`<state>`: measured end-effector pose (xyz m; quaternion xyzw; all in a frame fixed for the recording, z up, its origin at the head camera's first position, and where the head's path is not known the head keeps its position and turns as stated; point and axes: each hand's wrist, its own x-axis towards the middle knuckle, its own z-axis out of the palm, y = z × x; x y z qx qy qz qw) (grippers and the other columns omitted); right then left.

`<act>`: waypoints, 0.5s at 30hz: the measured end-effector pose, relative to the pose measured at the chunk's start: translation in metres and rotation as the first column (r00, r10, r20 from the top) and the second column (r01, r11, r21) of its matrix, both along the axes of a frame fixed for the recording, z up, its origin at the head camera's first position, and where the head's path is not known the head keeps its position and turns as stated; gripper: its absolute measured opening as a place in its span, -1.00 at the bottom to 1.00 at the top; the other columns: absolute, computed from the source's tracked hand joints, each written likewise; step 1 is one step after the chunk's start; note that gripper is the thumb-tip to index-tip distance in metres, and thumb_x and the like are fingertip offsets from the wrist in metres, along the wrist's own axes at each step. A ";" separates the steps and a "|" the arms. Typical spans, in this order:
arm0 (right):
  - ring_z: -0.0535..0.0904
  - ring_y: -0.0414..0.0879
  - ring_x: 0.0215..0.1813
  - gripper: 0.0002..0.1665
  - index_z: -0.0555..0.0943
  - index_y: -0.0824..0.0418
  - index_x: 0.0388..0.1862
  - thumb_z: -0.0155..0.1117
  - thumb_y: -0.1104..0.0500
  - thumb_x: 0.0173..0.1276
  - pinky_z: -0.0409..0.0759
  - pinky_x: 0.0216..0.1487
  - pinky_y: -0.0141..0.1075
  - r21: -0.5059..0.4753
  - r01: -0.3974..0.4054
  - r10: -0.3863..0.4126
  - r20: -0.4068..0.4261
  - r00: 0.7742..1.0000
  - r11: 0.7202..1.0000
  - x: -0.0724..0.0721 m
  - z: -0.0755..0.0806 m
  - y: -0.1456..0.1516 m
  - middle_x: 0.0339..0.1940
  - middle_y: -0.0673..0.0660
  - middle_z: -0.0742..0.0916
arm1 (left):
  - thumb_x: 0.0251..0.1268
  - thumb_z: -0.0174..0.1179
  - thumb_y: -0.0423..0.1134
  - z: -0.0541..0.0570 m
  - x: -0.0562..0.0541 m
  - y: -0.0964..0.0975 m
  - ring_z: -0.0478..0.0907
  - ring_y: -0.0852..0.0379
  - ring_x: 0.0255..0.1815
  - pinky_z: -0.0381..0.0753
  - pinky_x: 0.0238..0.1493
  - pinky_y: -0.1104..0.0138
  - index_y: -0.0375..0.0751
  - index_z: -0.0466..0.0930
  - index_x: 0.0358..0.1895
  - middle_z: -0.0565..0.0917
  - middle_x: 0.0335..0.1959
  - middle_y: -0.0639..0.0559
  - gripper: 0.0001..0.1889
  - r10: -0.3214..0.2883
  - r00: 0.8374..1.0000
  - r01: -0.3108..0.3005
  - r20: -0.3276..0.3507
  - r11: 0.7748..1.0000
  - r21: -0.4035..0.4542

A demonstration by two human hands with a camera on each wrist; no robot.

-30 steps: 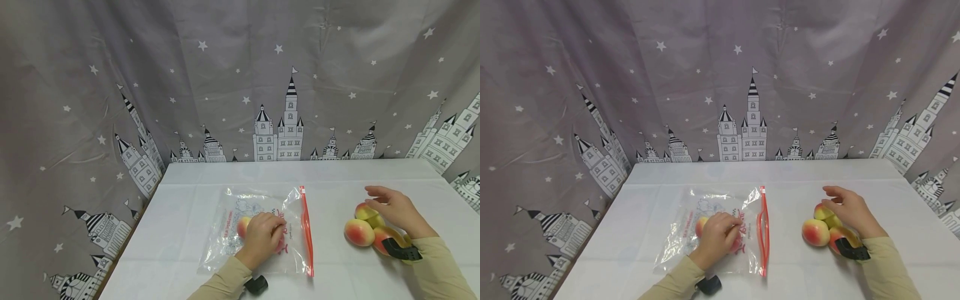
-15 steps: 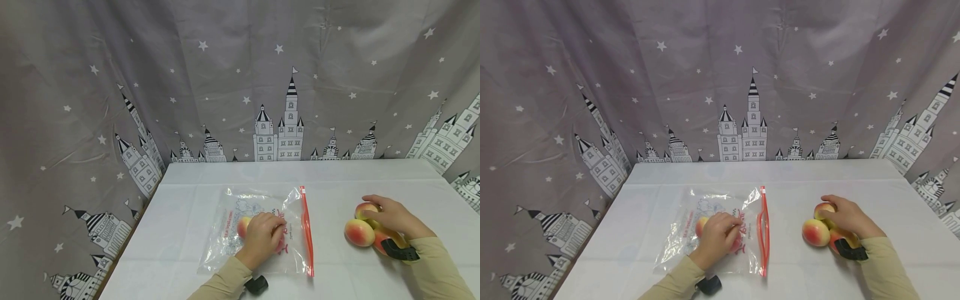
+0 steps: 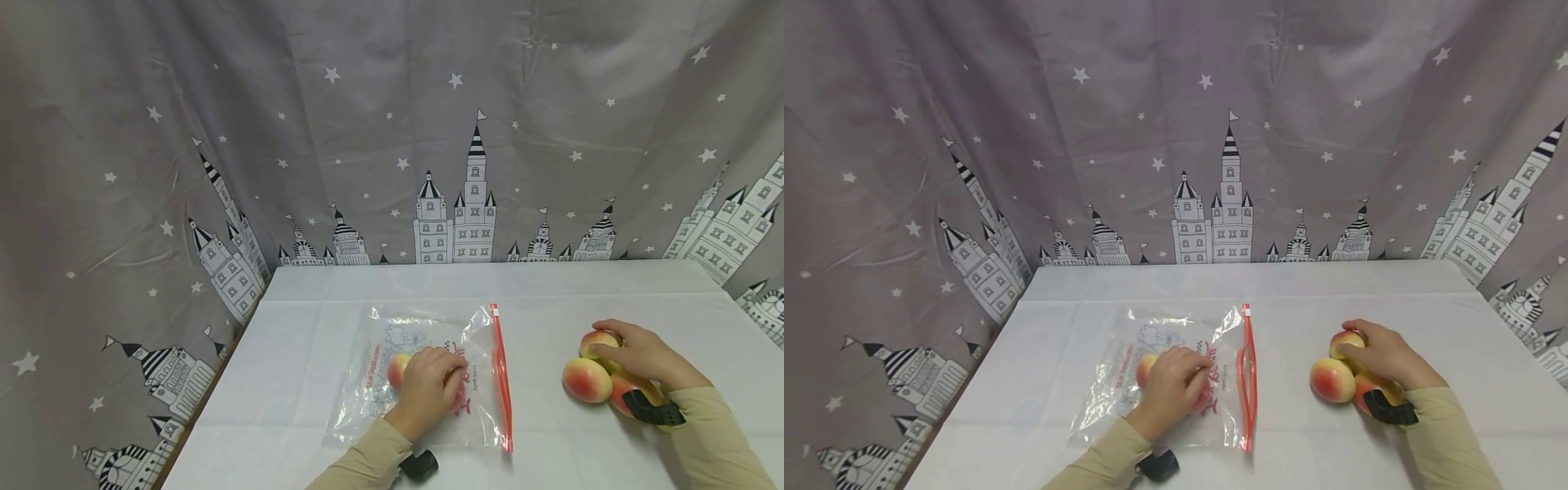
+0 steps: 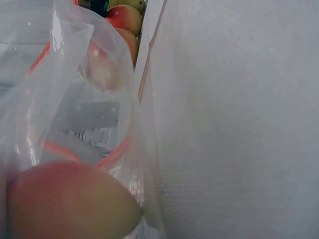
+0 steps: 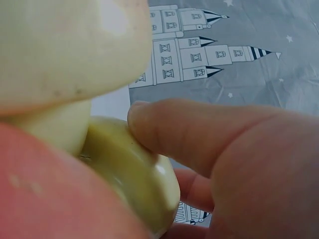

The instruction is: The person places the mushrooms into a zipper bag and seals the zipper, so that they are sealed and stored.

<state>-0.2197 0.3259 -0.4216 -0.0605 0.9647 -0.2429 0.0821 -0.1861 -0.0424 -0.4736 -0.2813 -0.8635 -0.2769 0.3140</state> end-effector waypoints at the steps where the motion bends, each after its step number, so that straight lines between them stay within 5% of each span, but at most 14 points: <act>1: 0.55 0.43 0.10 -0.30 0.43 0.46 0.33 0.23 -0.03 0.44 0.52 0.09 0.27 -0.001 0.001 -0.001 -0.001 1.000 1.000 0.000 0.000 0.000 0.15 0.58 0.62 | 0.16 0.38 -0.31 0.000 0.000 0.000 0.62 0.23 -0.32 0.54 -0.23 0.37 -0.03 0.78 -0.28 0.77 -0.36 0.18 -0.90 0.000 1.000 0.000 0.000 1.000 0.000; 15: 0.57 0.35 0.04 -0.30 0.45 0.43 0.32 0.27 -0.05 0.42 0.54 0.05 0.22 -0.009 0.013 -0.014 -0.016 1.000 1.000 0.000 -0.001 -0.001 0.10 0.53 0.65 | 0.15 0.39 -0.32 0.000 0.001 0.000 0.62 0.23 -0.32 0.53 -0.25 0.38 -0.02 0.78 -0.29 0.76 -0.37 0.19 -0.90 0.003 1.000 -0.003 0.001 1.000 0.006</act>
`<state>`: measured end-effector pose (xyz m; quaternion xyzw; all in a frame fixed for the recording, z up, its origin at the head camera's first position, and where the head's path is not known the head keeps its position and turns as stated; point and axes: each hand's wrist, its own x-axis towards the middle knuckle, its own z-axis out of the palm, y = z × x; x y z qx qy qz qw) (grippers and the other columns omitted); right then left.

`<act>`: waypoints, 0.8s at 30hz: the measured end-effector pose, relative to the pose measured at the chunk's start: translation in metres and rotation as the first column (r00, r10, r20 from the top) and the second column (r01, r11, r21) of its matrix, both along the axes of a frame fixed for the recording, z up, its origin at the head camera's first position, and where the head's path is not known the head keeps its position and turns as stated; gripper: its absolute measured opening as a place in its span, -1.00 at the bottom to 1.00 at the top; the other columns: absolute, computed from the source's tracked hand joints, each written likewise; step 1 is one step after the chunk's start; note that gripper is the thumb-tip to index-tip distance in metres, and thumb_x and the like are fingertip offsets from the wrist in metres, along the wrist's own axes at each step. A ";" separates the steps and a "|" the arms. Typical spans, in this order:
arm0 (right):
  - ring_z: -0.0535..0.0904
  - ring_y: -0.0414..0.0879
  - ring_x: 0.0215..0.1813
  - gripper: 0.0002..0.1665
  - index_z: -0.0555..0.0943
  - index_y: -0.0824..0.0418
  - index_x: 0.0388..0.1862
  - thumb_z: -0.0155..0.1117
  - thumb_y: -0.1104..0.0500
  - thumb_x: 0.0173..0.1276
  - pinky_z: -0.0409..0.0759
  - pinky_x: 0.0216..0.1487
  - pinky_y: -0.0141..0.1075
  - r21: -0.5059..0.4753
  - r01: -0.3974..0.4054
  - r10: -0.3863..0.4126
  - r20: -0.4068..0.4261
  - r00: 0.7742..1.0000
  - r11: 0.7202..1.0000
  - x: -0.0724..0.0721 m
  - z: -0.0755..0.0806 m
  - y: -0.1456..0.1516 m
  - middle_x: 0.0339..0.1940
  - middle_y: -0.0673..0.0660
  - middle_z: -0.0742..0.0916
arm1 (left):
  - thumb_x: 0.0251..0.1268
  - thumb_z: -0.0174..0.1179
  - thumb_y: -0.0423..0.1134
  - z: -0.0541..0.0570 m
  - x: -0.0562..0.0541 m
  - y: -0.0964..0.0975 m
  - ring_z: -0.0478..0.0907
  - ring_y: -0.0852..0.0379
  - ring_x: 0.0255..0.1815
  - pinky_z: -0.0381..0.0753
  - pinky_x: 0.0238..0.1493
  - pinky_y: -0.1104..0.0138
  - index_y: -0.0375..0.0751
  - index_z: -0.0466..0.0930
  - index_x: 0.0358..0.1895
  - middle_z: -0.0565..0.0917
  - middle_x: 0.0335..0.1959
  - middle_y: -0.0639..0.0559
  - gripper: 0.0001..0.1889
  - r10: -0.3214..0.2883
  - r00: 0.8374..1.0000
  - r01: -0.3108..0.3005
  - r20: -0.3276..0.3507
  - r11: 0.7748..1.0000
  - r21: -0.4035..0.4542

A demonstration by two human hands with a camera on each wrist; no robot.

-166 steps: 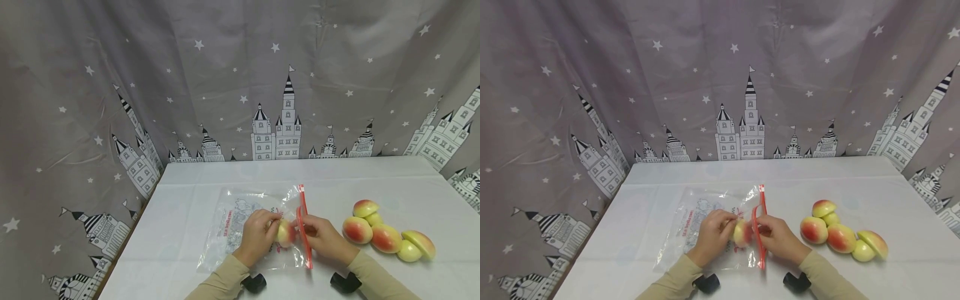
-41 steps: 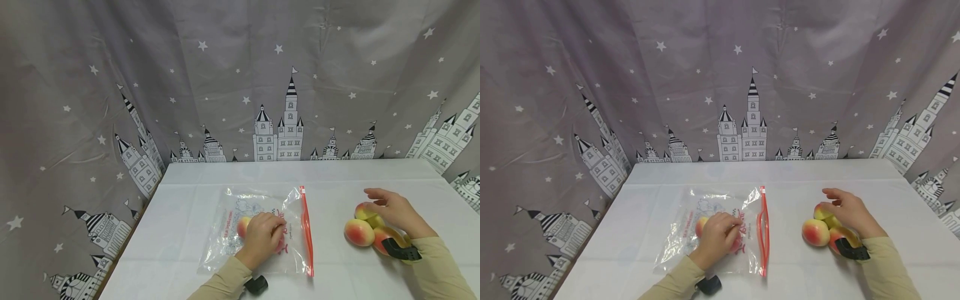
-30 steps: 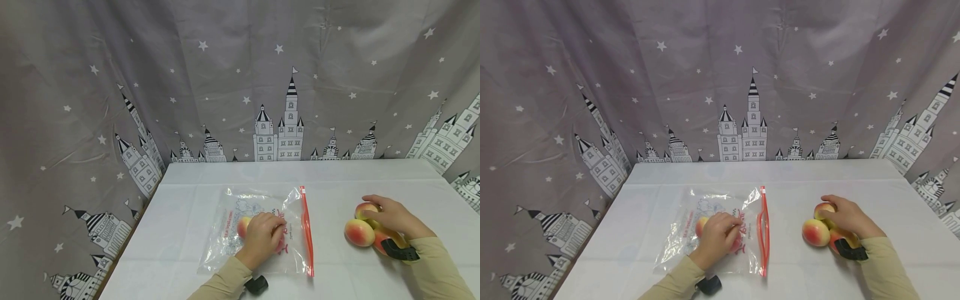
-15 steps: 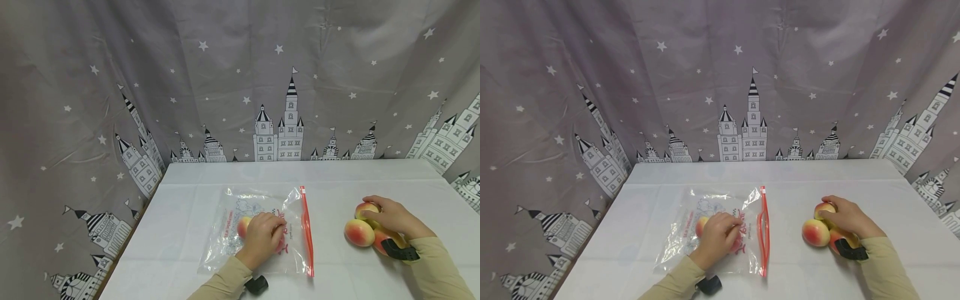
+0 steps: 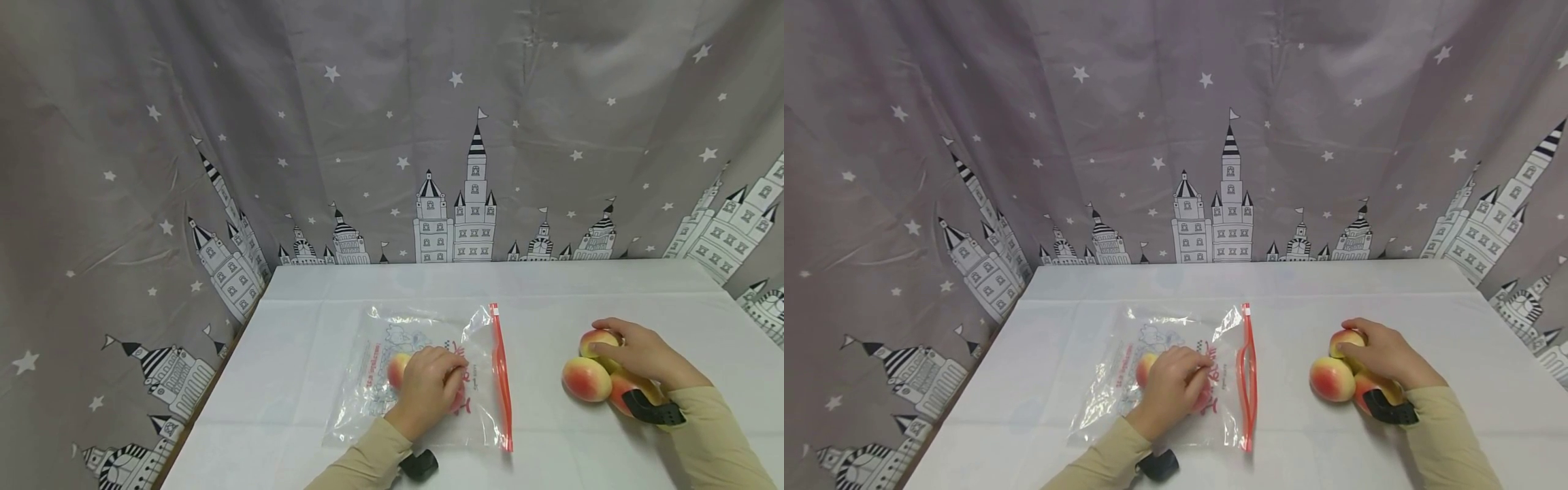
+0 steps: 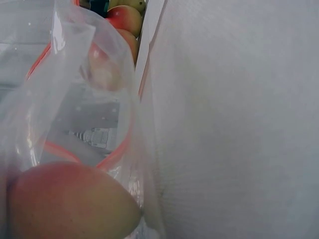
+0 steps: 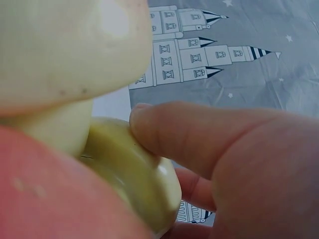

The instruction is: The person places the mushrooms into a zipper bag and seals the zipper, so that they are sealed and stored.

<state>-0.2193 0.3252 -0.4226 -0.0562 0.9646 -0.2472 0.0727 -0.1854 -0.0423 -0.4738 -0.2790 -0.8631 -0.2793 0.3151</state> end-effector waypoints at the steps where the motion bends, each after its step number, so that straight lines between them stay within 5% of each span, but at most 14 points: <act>1: 0.57 0.35 0.04 -0.30 0.45 0.43 0.32 0.27 -0.05 0.42 0.54 0.05 0.22 0.000 0.000 0.000 -0.001 1.000 1.000 0.000 0.000 0.000 0.10 0.53 0.65 | 0.15 0.39 -0.32 0.000 0.000 0.000 0.61 0.23 -0.32 0.53 -0.25 0.38 -0.02 0.78 -0.29 0.76 -0.37 0.19 -0.90 0.000 1.000 0.000 0.001 1.000 -0.001; 18: 0.55 0.17 -0.07 -0.24 0.35 0.35 0.45 0.27 -0.07 0.46 0.47 -0.19 -0.20 -0.078 0.054 -0.056 -0.025 0.998 0.996 0.003 0.006 -0.003 0.12 0.49 0.64 | 0.13 0.40 -0.33 0.001 0.000 0.000 0.61 0.24 -0.33 0.54 -0.25 0.38 -0.03 0.77 -0.29 0.75 -0.38 0.19 -0.89 -0.005 1.000 0.005 0.001 1.000 -0.001; 24: 0.54 0.01 -0.18 -0.29 0.39 0.34 0.41 0.31 0.00 0.44 0.45 -0.28 -0.31 -0.116 0.028 -0.045 -0.147 0.988 0.993 0.006 0.010 -0.013 0.03 0.41 0.68 | 0.14 0.39 -0.33 0.001 0.000 0.000 0.62 0.23 -0.32 0.54 -0.24 0.38 -0.03 0.77 -0.28 0.75 -0.37 0.20 -0.89 -0.009 1.000 0.009 0.006 1.000 0.003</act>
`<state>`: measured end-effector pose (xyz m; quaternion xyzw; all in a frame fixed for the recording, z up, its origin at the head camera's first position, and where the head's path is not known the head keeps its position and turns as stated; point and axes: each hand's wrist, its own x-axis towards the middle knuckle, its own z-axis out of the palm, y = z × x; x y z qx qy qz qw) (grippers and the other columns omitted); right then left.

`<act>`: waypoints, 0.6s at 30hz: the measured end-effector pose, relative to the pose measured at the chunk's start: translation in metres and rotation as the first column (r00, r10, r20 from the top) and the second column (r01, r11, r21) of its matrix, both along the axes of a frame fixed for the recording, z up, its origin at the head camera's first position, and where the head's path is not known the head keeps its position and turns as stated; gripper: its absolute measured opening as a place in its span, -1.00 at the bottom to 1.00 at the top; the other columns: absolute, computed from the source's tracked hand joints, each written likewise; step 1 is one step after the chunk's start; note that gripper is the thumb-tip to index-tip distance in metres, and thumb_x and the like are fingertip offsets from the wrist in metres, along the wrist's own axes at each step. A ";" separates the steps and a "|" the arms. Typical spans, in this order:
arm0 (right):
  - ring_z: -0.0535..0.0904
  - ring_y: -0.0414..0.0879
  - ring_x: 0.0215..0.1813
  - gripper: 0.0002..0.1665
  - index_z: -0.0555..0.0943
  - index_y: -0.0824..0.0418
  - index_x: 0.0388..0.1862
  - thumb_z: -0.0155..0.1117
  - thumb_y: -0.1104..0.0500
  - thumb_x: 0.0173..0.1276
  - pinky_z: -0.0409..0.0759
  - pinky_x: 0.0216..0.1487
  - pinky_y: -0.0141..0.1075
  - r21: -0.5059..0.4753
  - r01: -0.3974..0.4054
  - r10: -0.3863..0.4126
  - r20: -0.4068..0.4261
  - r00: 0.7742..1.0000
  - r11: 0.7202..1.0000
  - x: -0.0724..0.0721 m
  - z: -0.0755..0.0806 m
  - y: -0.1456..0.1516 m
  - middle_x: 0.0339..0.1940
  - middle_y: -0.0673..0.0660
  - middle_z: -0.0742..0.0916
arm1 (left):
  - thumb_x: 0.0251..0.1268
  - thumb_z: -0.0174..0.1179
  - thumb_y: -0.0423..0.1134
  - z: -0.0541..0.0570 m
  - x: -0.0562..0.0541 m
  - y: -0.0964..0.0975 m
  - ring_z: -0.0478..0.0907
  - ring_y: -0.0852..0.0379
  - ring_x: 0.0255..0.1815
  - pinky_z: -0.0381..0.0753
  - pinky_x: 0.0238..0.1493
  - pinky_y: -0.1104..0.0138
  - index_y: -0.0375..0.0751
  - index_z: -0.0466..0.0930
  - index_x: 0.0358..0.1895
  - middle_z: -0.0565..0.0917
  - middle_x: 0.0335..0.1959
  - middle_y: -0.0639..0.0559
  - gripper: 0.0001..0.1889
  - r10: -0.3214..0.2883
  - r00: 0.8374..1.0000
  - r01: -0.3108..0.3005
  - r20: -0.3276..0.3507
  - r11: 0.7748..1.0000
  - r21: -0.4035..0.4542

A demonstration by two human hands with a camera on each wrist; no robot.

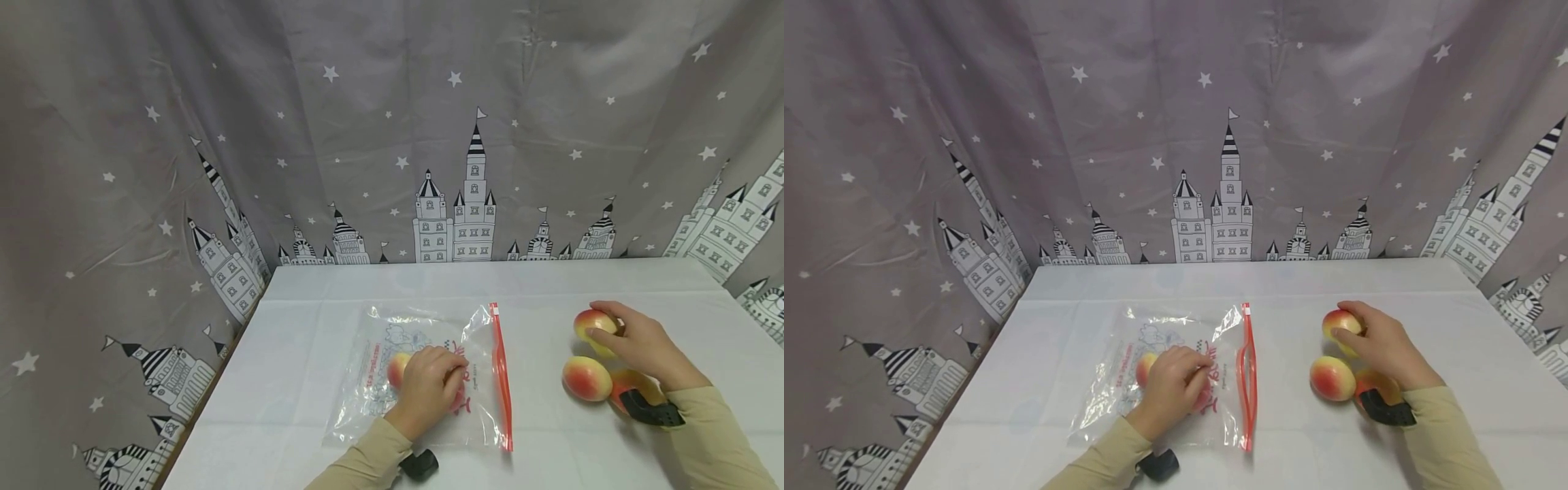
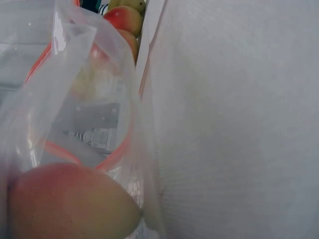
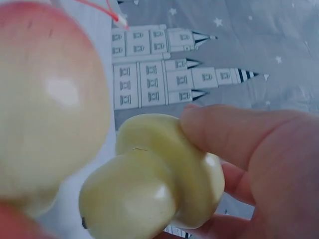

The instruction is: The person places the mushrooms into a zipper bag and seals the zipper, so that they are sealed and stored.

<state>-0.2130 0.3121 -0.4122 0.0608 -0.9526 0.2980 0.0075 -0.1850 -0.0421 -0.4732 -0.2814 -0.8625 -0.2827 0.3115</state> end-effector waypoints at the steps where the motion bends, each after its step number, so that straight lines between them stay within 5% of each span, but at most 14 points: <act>1: 0.54 0.01 -0.18 -0.31 0.40 0.35 0.40 0.32 0.03 0.44 0.46 -0.29 -0.33 -0.006 -0.006 0.006 -0.025 1.000 1.000 0.001 0.001 -0.002 0.03 0.40 0.69 | 0.14 0.39 -0.33 0.000 0.000 0.000 0.62 0.24 -0.31 0.53 -0.24 0.38 -0.03 0.77 -0.29 0.75 -0.37 0.20 -0.89 0.000 1.000 0.000 0.000 1.000 0.001; 10: 0.64 0.29 0.02 -0.34 0.45 0.35 0.37 0.39 0.13 0.38 0.56 -0.21 -0.32 -0.064 -0.055 0.046 -0.138 0.989 0.996 0.008 0.004 -0.024 0.17 0.45 0.66 | 0.15 0.37 -0.34 -0.001 -0.001 0.000 0.62 0.24 -0.32 0.55 -0.23 0.39 -0.04 0.77 -0.28 0.76 -0.37 0.18 -0.89 -0.008 1.000 0.008 0.011 1.000 0.000; 18: 0.66 0.23 0.00 -0.37 0.51 0.34 0.31 0.44 0.22 0.30 0.64 -0.18 -0.31 -0.071 -0.115 0.095 -0.243 0.965 0.991 0.016 0.002 -0.047 0.17 0.38 0.68 | 0.16 0.36 -0.33 -0.002 -0.001 -0.001 0.63 0.23 -0.30 0.56 -0.22 0.39 -0.06 0.76 -0.28 0.77 -0.36 0.17 -0.91 -0.011 1.000 0.011 0.014 1.000 -0.003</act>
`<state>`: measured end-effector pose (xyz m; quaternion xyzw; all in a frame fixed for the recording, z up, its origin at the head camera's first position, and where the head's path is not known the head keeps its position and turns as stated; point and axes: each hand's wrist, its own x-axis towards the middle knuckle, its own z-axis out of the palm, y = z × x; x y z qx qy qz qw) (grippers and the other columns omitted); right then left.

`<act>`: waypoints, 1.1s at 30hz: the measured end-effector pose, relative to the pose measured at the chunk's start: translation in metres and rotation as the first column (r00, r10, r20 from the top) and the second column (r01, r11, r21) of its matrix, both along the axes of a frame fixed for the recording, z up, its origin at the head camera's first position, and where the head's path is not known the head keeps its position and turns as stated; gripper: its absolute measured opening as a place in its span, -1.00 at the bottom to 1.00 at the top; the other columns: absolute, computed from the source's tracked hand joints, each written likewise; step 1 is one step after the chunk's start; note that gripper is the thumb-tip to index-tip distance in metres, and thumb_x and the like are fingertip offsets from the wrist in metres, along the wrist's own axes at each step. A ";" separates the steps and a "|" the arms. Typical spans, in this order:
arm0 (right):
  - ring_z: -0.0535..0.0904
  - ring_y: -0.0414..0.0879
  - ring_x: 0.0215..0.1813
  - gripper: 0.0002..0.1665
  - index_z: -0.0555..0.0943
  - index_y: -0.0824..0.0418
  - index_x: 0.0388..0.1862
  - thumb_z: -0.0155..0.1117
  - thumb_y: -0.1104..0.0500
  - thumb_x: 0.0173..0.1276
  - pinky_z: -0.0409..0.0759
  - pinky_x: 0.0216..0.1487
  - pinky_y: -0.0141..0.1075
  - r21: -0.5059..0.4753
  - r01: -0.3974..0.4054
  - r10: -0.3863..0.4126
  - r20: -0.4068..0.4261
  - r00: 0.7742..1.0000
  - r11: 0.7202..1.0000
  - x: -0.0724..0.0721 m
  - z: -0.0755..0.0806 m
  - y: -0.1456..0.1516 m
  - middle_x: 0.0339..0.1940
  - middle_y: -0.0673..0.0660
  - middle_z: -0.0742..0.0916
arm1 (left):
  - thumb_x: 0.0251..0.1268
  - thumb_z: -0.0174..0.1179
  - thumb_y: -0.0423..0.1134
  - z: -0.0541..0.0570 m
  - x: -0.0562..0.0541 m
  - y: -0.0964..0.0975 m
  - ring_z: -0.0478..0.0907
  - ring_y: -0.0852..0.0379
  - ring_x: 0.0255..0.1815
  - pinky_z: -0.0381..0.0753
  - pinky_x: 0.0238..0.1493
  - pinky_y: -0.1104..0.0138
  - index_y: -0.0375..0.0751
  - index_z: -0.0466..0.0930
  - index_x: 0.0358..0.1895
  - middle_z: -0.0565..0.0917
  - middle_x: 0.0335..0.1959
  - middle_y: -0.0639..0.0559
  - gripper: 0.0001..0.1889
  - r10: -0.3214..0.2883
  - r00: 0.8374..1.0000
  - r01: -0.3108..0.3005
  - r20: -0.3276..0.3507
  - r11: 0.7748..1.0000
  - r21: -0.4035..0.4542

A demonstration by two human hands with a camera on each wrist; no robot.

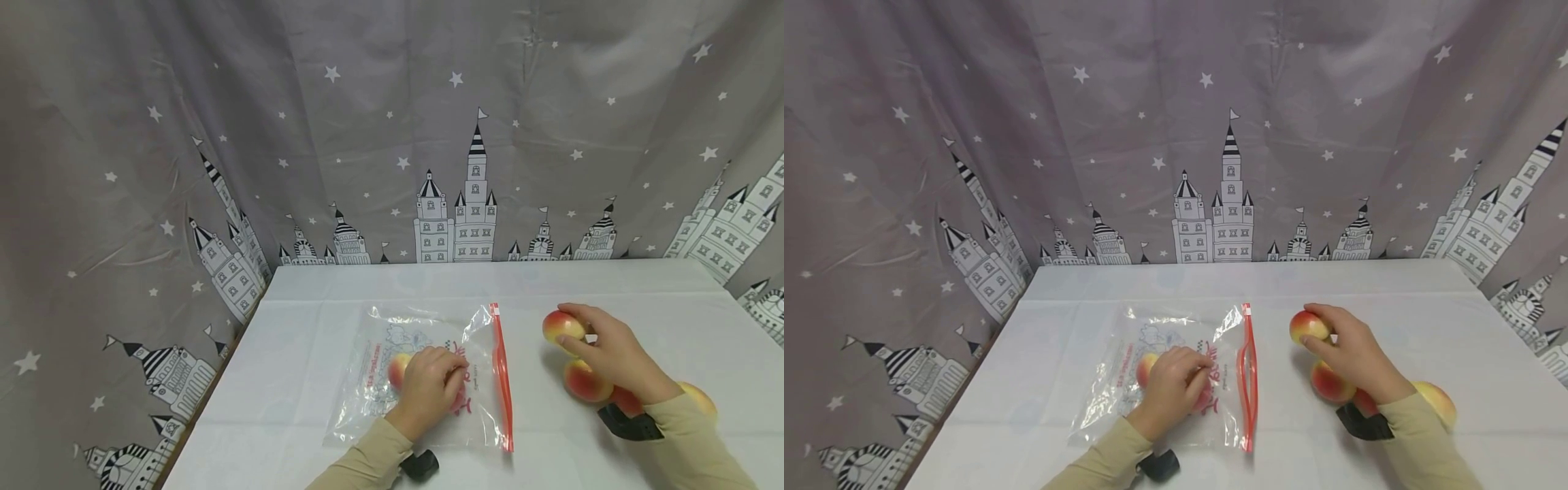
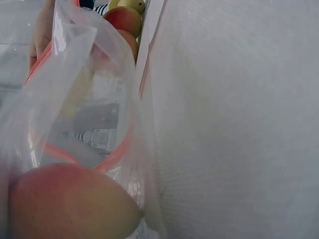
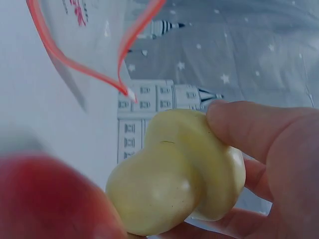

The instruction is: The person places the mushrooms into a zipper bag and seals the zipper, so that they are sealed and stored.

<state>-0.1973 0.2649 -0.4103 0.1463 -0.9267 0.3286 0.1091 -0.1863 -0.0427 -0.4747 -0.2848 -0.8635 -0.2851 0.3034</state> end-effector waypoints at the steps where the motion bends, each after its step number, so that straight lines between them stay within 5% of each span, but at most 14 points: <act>1: 0.67 0.21 -0.01 -0.37 0.52 0.35 0.31 0.46 0.23 0.28 0.65 -0.18 -0.31 -0.006 -0.010 0.010 -0.009 1.000 1.000 0.000 -0.001 -0.003 0.17 0.37 0.68 | 0.16 0.36 -0.33 0.000 0.000 0.000 0.63 0.23 -0.30 0.56 -0.22 0.39 -0.06 0.76 -0.29 0.77 -0.36 0.16 -0.91 0.000 1.000 0.000 0.000 1.000 -0.001; 11: 0.65 0.06 -0.04 -0.38 0.54 0.31 0.30 0.48 0.23 0.27 0.65 -0.20 -0.35 -0.007 -0.083 0.083 0.015 0.996 0.997 0.002 -0.011 -0.022 0.17 0.34 0.68 | 0.19 0.32 -0.32 0.001 0.001 0.000 0.60 0.24 -0.33 0.52 -0.26 0.40 -0.05 0.71 -0.31 0.75 -0.38 0.18 -0.94 -0.002 1.000 0.002 0.027 1.000 -0.001; 21: 0.64 0.09 0.03 -0.40 0.58 0.29 0.23 0.52 0.26 0.20 0.65 -0.20 -0.37 0.008 -0.151 0.151 -0.074 0.986 0.989 0.004 -0.020 -0.034 0.17 0.30 0.70 | 0.18 0.33 -0.32 0.000 0.000 0.000 0.58 0.26 -0.35 0.50 -0.28 0.42 -0.03 0.67 -0.33 0.72 -0.40 0.19 -0.92 0.004 1.000 -0.004 0.006 1.000 -0.003; 33: 0.60 -0.13 -0.01 -0.44 0.61 0.27 0.17 0.52 0.25 0.16 0.60 -0.21 -0.36 0.023 -0.244 0.245 -0.141 0.959 0.970 0.006 -0.034 -0.044 0.08 0.21 0.74 | 0.19 0.33 -0.34 0.001 0.001 0.000 0.58 0.25 -0.35 0.50 -0.28 0.41 -0.04 0.68 -0.32 0.72 -0.41 0.19 -0.92 0.000 1.000 0.000 -0.006 1.000 0.005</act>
